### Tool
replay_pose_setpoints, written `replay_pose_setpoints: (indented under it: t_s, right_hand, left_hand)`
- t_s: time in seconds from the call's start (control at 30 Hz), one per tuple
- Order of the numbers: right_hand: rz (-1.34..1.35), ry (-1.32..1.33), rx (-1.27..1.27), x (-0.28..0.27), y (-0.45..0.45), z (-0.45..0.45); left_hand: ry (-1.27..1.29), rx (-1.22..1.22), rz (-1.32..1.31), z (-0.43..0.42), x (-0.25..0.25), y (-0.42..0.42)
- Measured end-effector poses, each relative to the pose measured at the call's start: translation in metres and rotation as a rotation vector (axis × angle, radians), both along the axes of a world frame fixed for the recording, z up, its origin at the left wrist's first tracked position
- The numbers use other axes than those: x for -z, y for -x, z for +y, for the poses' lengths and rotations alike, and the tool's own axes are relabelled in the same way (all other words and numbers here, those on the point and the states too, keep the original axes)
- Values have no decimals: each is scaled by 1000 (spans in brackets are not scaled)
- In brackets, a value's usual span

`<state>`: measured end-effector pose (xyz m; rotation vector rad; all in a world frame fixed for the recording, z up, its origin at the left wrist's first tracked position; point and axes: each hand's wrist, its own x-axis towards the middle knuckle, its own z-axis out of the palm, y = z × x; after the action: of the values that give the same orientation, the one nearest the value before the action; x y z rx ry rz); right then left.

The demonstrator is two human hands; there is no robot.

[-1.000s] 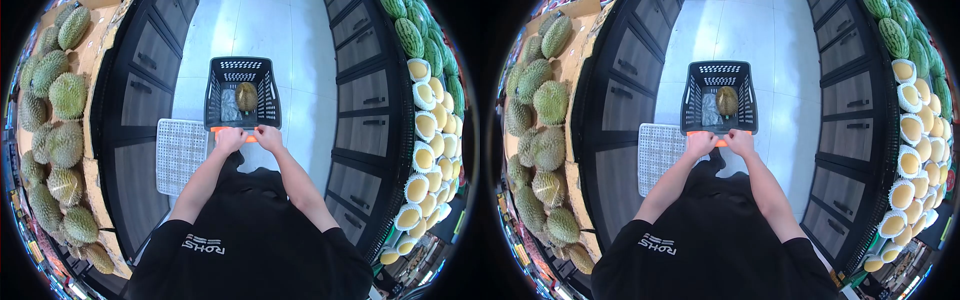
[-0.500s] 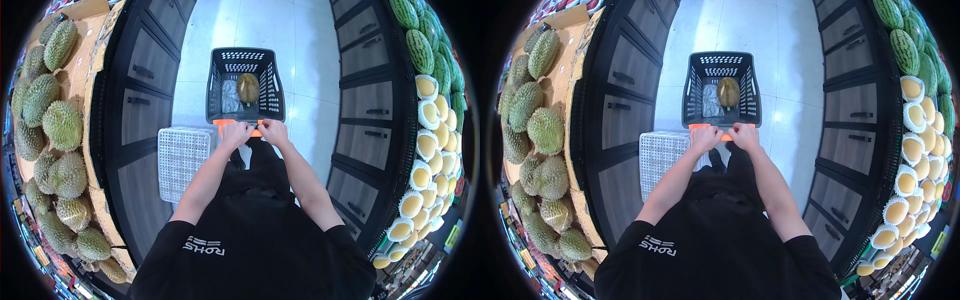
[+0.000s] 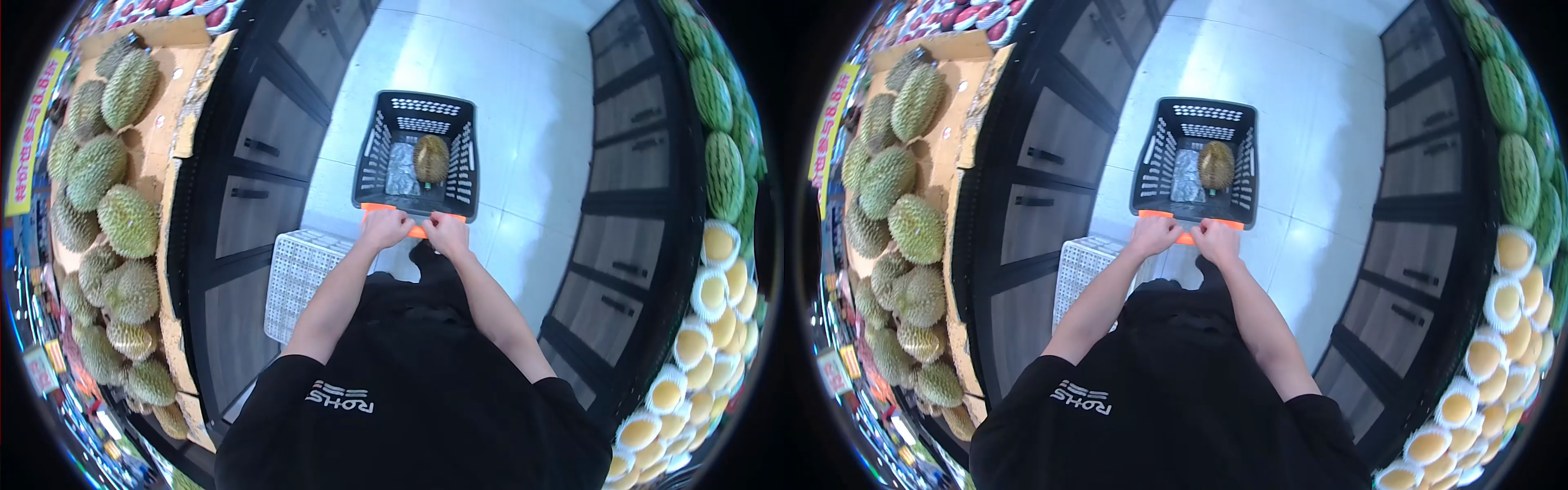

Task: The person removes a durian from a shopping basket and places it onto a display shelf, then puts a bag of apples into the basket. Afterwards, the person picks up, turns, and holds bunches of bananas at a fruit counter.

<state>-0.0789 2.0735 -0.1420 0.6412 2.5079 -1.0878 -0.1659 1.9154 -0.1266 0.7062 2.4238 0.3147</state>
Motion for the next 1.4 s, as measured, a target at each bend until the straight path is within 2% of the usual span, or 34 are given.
replay_pose_setpoints:
  t_s: [0.33,0.53,0.63,0.73,1.03,1.4]
  right_hand:
    - [60,-5,-55,-5,52,25]
    - [111,-44,-66,5,77,41]
    - [81,-39,-73,6,91,51]
    - [69,-36,-72,9,108,60]
    - [71,-52,-62,11,163,91]
    - [48,-89,-3,17,229,122]
  left_hand:
    - [69,-59,2,26,-7,48]
    - [-20,-72,94,39,2,70]
    - [101,-85,-13,52,-3,87]
    - [99,-103,-55,62,-12,104]
    - [88,-78,-65,90,2,159]
    - [-226,32,-82,102,3,224]
